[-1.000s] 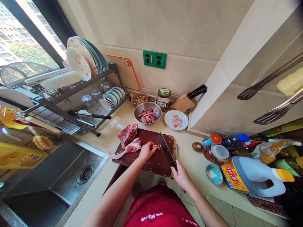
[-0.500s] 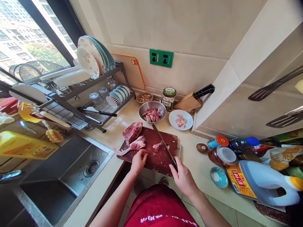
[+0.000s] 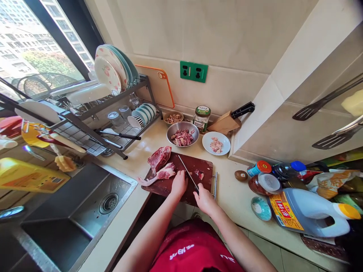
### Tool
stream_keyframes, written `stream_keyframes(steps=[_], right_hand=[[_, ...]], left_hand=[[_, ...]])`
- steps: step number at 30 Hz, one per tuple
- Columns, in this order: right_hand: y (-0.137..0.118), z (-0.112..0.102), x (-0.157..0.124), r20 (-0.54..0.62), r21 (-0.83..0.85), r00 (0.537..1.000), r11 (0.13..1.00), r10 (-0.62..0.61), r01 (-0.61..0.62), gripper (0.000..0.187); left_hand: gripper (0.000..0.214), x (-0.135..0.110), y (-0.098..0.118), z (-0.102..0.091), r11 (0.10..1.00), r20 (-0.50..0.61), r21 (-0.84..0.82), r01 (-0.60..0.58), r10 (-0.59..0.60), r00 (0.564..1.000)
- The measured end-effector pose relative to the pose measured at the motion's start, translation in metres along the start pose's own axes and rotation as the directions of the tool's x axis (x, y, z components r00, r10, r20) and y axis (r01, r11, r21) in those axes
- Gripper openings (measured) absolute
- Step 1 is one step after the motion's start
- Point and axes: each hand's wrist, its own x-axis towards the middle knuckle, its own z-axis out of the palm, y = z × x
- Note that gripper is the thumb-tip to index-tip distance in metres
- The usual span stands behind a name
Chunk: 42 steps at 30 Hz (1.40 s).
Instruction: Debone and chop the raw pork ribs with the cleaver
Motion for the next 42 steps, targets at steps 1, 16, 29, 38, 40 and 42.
stream_keyframes(steps=[1,16,29,38,40,42], right_hand=[[0.004,-0.001,-0.008,0.003,0.008,1.000,1.000,-0.001,0.001,0.014],[0.014,-0.007,-0.011,0.037,0.185,0.999,0.982,0.033,-0.039,0.015],[0.104,0.008,-0.087,0.218,0.857,0.959,0.435,0.180,-0.277,0.041],[0.058,-0.005,-0.043,0.254,0.847,0.967,0.488,-0.025,-0.209,0.041],[0.046,-0.019,-0.031,0.201,0.861,0.977,0.488,-0.067,-0.144,0.040],[0.036,-0.033,-0.024,0.141,0.878,0.986,0.472,-0.088,-0.084,0.038]], left_hand=[[0.021,0.004,0.001,0.001,0.999,0.013,0.050,0.011,-0.011,1.000],[0.015,-0.007,-0.005,-0.009,0.992,0.108,0.116,-0.054,0.041,0.993],[0.033,0.031,0.060,0.010,0.991,0.264,0.043,-0.123,0.107,0.959],[0.021,0.048,0.026,0.000,0.952,-0.110,-0.299,0.070,-0.107,0.988],[0.016,0.074,0.021,-0.022,0.931,-0.184,-0.361,0.058,-0.132,0.974],[0.017,0.106,0.020,-0.047,0.910,-0.211,-0.415,0.010,-0.106,0.972]])
